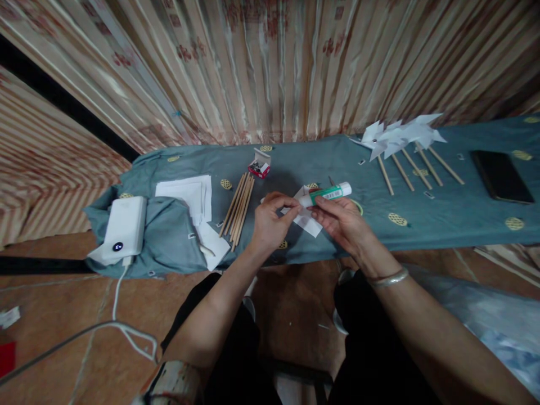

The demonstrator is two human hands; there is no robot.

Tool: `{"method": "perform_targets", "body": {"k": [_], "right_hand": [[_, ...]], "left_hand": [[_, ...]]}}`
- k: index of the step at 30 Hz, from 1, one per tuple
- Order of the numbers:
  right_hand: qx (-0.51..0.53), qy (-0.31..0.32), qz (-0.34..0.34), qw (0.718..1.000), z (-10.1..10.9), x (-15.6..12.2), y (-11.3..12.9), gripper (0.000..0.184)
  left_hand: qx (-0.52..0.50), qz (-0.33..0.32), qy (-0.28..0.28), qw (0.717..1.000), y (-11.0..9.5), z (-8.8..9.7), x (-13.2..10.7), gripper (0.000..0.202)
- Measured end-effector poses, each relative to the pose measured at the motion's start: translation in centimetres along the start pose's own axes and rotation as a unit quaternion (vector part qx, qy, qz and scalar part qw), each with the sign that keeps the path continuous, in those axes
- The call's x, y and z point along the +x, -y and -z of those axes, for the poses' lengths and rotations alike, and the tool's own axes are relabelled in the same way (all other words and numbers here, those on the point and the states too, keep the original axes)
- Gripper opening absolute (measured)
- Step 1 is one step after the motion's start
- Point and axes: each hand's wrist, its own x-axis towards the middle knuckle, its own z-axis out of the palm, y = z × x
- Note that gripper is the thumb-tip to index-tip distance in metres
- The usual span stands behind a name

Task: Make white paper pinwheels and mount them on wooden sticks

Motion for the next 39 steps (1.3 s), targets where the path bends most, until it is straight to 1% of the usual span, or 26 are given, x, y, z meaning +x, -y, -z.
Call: {"method": "perform_targets", "body": {"k": [3, 6, 8, 10, 12, 15, 17, 21, 30, 39], "right_hand": [[0.014, -0.002, -0.009, 1.000, 0.3, 0.2, 0.0, 0.027], [0.052, -0.009, -0.031, 0.998, 0.7, 0.5, 0.1, 0.024], [0.078, -0.010, -0.050, 0.996, 0.9, 0.6, 0.2, 0.026], [0.084, -0.008, -0.058, 0.995, 1.0, 0.6, 0.3, 0.027], [0.066, -0.011, -0.045, 0.997, 1.0, 0.5, 0.3, 0.026], [0.027, -0.017, -0.016, 0.999, 0.7, 0.2, 0.3, 0.025], [0.015, -0.018, -0.006, 1.000, 0.3, -0.1, 0.4, 0.028], [0.007, -0.021, -0.004, 1.000, -0.1, -0.4, 0.6, 0.033], [-0.029, 0.001, 0.029, 0.999, -0.2, -0.5, 0.3, 0.028], [-0.038, 0.007, 0.031, 0.999, -0.4, -0.6, 0.4, 0.029]], "left_hand": [[0.001, 0.007, 0.007, 1.000, -0.4, 0.3, 0.0, 0.009], [0.006, 0.013, 0.006, 1.000, -0.6, 0.6, -0.3, 0.009], [0.005, 0.014, 0.011, 1.000, -0.6, 0.7, -0.5, 0.015], [0.004, 0.014, 0.021, 1.000, -0.5, 0.7, -0.8, 0.025], [0.001, 0.013, 0.019, 1.000, -0.5, 0.6, -0.9, 0.026], [-0.010, 0.009, -0.004, 1.000, -0.6, 0.3, -0.9, 0.008], [-0.013, 0.009, -0.011, 1.000, -0.7, 0.1, -0.8, 0.003], [-0.009, 0.012, -0.012, 1.000, -0.6, 0.0, -0.7, 0.004], [-0.007, 0.013, -0.016, 1.000, -0.3, -0.1, -0.6, 0.006], [0.000, 0.020, -0.014, 1.000, -0.4, 0.0, -0.6, 0.007]]}}
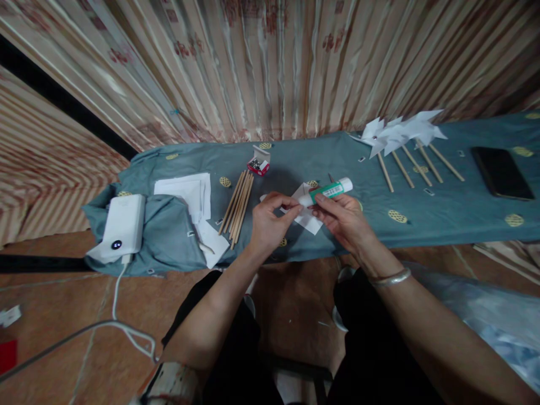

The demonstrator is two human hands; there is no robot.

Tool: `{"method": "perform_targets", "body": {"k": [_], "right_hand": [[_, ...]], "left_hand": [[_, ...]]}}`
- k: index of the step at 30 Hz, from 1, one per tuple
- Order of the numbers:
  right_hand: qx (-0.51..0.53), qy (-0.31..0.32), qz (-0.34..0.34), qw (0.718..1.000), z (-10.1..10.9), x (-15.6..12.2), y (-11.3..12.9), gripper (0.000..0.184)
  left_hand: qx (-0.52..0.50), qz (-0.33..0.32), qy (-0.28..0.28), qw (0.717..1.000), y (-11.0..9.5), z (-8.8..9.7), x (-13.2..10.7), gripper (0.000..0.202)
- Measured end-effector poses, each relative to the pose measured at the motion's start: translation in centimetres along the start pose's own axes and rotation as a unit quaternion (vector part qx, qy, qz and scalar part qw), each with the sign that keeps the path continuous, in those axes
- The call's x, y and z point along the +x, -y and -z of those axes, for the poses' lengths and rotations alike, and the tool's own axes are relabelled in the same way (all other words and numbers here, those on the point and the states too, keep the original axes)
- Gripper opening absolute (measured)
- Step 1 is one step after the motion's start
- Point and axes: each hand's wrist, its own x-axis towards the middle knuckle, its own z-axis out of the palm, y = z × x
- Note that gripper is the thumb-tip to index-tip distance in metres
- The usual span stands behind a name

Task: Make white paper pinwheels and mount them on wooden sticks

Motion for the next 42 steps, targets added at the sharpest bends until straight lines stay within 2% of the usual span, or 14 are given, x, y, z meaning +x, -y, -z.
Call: {"method": "perform_targets", "body": {"k": [8, 13, 18, 20, 22, 23, 25, 26, 30, 32, 37, 42], "right_hand": [[0.014, -0.012, 0.006, 1.000, -0.2, 0.0, -0.1, 0.029], [0.029, -0.022, -0.020, 0.999, 0.4, 0.2, -0.2, 0.028], [0.067, -0.012, -0.067, 0.995, 0.9, 0.6, -0.7, 0.028], [0.084, -0.007, -0.086, 0.993, 0.8, 0.7, -1.0, 0.029], [0.101, -0.011, -0.098, 0.990, 0.7, 0.8, -1.0, 0.029], [0.108, -0.014, -0.101, 0.989, 0.7, 0.8, -1.0, 0.029], [0.115, -0.016, -0.104, 0.988, 0.8, 0.8, -0.8, 0.027], [0.115, -0.012, -0.103, 0.988, 1.0, 0.8, -0.6, 0.025], [0.104, 0.011, -0.096, 0.990, 2.0, 1.0, 0.3, 0.015], [0.107, 0.006, -0.100, 0.989, 2.2, 0.9, 0.6, 0.011], [0.090, -0.001, -0.095, 0.991, 1.5, 0.4, 0.5, 0.012], [0.097, 0.004, -0.078, 0.992, 0.9, 0.0, 0.4, 0.020]], "left_hand": [[-0.001, -0.008, 0.008, 1.000, -0.3, 0.1, 0.1, 0.009], [0.011, 0.006, 0.014, 1.000, -0.5, 0.4, 0.1, 0.011], [0.014, 0.018, 0.023, 0.999, -0.4, 0.5, 0.0, 0.028], [0.007, 0.016, 0.011, 1.000, 0.0, 0.3, 0.0, 0.021], [-0.013, 0.014, -0.016, 1.000, 0.4, 0.1, 0.1, 0.003], [-0.021, 0.013, -0.027, 0.999, 0.6, 0.0, 0.1, 0.008], [-0.017, 0.017, -0.023, 0.999, 1.1, -0.1, 0.0, 0.009], [-0.006, 0.021, -0.012, 1.000, 1.3, -0.1, -0.1, 0.003], [0.017, 0.019, 0.034, 0.999, 1.5, -0.2, -0.7, 0.006], [0.006, 0.013, 0.043, 0.999, 1.4, -0.5, -0.9, 0.015], [-0.003, -0.005, 0.034, 0.999, 0.7, -1.3, -1.0, 0.035], [0.004, -0.017, 0.031, 0.999, 0.2, -1.6, -0.8, 0.028]]}}
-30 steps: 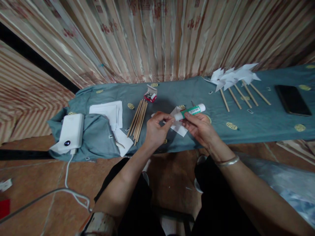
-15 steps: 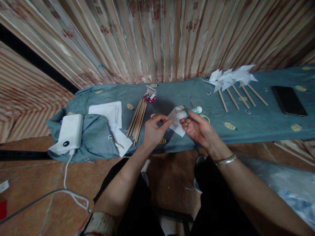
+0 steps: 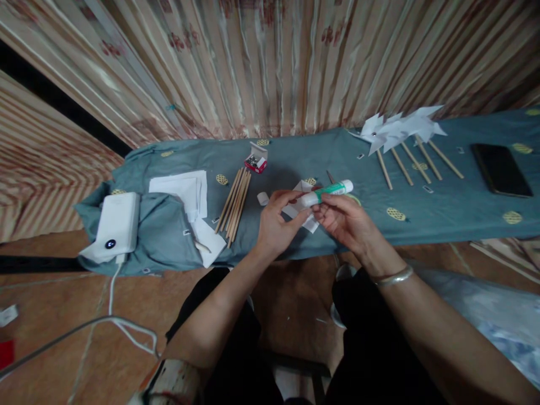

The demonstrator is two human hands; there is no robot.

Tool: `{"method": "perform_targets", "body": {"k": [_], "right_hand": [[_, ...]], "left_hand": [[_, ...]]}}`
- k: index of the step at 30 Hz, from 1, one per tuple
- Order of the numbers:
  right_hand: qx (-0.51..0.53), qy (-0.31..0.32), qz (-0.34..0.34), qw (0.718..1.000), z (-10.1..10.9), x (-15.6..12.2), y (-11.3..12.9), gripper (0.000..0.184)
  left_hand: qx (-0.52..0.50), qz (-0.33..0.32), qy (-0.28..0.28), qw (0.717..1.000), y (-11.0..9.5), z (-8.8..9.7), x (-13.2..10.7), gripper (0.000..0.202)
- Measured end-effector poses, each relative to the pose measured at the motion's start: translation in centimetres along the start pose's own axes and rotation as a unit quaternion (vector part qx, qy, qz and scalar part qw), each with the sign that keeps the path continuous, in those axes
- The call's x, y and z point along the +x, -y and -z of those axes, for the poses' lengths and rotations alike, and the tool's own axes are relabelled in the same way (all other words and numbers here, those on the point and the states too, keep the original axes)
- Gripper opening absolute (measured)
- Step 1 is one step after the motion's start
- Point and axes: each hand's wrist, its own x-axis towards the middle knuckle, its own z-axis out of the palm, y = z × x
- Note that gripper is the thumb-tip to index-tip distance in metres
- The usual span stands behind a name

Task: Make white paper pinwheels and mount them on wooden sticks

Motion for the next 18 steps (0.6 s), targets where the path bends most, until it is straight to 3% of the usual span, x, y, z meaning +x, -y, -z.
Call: {"method": "perform_targets", "body": {"k": [13, 18], "right_hand": [[-0.019, -0.001, 0.007, 1.000, 0.13, -0.19, -0.02, 0.024], [-0.048, -0.039, -0.008, 0.998, 0.34, 0.01, -0.06, 0.032]], "left_hand": [[0.015, -0.008, -0.006, 1.000, 0.14, -0.09, -0.01, 0.019], [0.015, -0.014, 0.000, 1.000, 0.37, -0.27, -0.11, 0.020]]}}
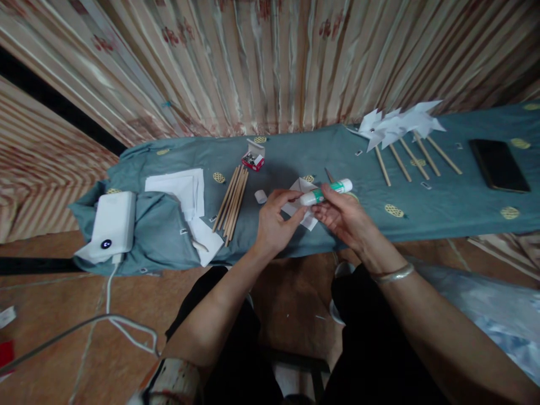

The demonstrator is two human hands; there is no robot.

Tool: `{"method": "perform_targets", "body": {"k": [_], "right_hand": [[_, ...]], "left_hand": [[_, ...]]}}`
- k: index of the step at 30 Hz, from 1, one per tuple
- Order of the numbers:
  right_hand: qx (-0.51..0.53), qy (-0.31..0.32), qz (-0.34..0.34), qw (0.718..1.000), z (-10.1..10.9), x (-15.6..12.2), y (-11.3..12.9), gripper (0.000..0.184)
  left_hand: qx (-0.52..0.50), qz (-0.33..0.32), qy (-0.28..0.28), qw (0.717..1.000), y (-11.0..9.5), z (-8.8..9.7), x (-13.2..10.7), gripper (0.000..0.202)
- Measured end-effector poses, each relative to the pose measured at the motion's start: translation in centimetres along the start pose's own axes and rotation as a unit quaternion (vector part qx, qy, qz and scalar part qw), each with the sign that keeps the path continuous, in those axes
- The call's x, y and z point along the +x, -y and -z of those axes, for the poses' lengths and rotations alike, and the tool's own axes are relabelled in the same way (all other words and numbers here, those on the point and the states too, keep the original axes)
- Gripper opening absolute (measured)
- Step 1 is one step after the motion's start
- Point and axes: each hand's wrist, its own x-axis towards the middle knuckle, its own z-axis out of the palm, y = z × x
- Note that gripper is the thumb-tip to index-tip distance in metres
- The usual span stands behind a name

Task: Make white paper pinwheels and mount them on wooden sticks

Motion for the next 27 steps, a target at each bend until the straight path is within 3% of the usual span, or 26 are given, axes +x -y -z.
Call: {"method": "perform_targets", "body": {"k": [5, 11, 15, 17, 21, 27], "right_hand": [[0.001, -0.045, 0.037, 0.998, 1.0, 0.8, 1.1, 0.027], [-0.009, -0.068, 0.076, 0.995, 3.1, 2.2, 2.1, 0.026], [-0.022, -0.058, 0.083, 0.995, 3.4, 2.8, 1.6, 0.027], [-0.037, -0.053, 0.085, 0.994, 3.3, 2.9, 1.3, 0.029], [-0.101, -0.051, 0.091, 0.989, 3.1, 2.9, 0.8, 0.033], [-0.141, -0.047, 0.092, 0.985, 3.2, 2.9, 0.9, 0.032]], "left_hand": [[-0.008, 0.041, 0.007, 0.999, 0.9, -0.4, -0.2, 0.046], [0.008, 0.055, 0.048, 0.997, 2.1, -0.3, -0.7, 0.003], [0.046, 0.026, 0.076, 0.996, 2.0, -0.1, -0.8, 0.024], [0.087, -0.017, 0.089, 0.992, 1.8, -0.2, -0.8, 0.030], [0.121, -0.099, 0.104, 0.982, 1.7, -0.5, -1.1, 0.017], [0.081, -0.067, 0.104, 0.989, 1.6, -0.3, -1.5, 0.017]]}}
